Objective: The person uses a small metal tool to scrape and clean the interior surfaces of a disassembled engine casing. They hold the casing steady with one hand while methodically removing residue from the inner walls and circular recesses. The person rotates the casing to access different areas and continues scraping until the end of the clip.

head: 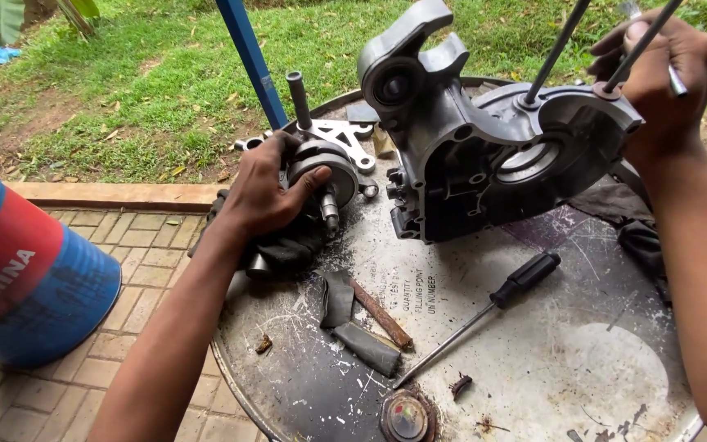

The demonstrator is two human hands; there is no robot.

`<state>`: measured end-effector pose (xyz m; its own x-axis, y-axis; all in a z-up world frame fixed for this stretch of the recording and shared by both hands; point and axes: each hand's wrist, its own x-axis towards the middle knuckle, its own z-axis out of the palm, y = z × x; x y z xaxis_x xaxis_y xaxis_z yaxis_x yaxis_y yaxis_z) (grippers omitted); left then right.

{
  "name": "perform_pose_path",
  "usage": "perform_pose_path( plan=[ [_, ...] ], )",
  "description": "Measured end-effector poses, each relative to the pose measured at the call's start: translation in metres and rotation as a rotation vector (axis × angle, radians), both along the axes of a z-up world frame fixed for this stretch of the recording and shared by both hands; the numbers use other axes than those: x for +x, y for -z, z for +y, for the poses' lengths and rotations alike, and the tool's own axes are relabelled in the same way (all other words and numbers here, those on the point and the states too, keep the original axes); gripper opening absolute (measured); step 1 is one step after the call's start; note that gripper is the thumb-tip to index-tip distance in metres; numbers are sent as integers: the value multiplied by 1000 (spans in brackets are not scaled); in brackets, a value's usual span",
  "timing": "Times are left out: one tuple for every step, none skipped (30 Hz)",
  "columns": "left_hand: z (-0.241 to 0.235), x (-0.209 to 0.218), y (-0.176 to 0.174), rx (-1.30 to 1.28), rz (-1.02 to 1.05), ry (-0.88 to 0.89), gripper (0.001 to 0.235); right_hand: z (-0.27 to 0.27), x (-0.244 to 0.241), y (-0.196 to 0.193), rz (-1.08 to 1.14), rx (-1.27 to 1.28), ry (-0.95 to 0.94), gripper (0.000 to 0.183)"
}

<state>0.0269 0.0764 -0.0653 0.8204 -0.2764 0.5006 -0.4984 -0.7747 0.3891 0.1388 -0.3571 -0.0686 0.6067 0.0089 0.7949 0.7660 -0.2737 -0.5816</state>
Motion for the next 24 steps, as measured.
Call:
perform_pose_path(
  plan=[
    [-1,-2,-1,-1,9,2,47,-2,1,1,9,-1,2,32],
    [-2,-4,-3,-19,49,-11,50,-5,1,2,-60,-63,5,32],
    [-3,-5,-5,-37,89,-23,52,-7,2,2,-129,-126,7,32],
    [-3,-7,-5,-37,89,-19,52,-4,-1,1,-128,-127,12,32],
    [-3,-8,-5,-37,66,-6,53,-1,-3,0,-9,-13,-38,29],
    [-3,-8,-7,-35,40,9,55,2,-5,-2,107,103,-86,25],
    [-6,-7,-7,-34,37,16,55,1,-3,-3,103,104,-80,25],
    [-8,-7,-7,-34,50,5,55,1,-1,-1,96,123,-86,23],
    [-9,-7,-7,-34,64,-5,55,2,1,0,88,142,-92,20],
    [-9,-7,-7,-30,65,-5,55,3,-2,-1,89,146,-91,20],
    [-8,-7,-7,-16,46,15,52,4,-4,-2,93,150,-94,21],
    [-9,-6,-6,-5,24,35,48,4,-6,-4,95,151,-96,21],
    [-11,-10,-9,-4,23,37,48,5,-6,-4,93,152,-95,21],
    [-14,-13,-11,-37,-67,88,44,6,-6,-4,105,163,-102,20],
    [-17,-16,-14,-71,-157,139,40,6,-7,-5,116,174,-110,19],
    [-28,-22,-25,-68,-161,146,40,7,-6,-6,110,178,-104,19],
    [-39,-29,-36,-129,-317,239,41,8,-5,-7,113,193,-124,19],
    [-51,-35,-46,-195,-471,335,47,8,-5,-8,119,205,-139,19],
    [-63,-41,-58,-197,-473,345,47,11,-8,-9,115,206,-129,19],
    [-76,-46,-69,-167,-567,340,51,14,-9,-13,133,215,-60,20],
    [-87,-52,-79,-137,-662,334,55,18,-10,-15,149,225,10,22],
    [-93,-45,-88,-145,-665,336,55,17,-10,-17,146,218,15,22],
    [-99,-39,-97,-67,-693,348,50,18,-11,-19,102,158,76,26],
    [-103,-35,-105,16,-715,351,48,21,-11,-19,62,99,129,30]
  ],
)
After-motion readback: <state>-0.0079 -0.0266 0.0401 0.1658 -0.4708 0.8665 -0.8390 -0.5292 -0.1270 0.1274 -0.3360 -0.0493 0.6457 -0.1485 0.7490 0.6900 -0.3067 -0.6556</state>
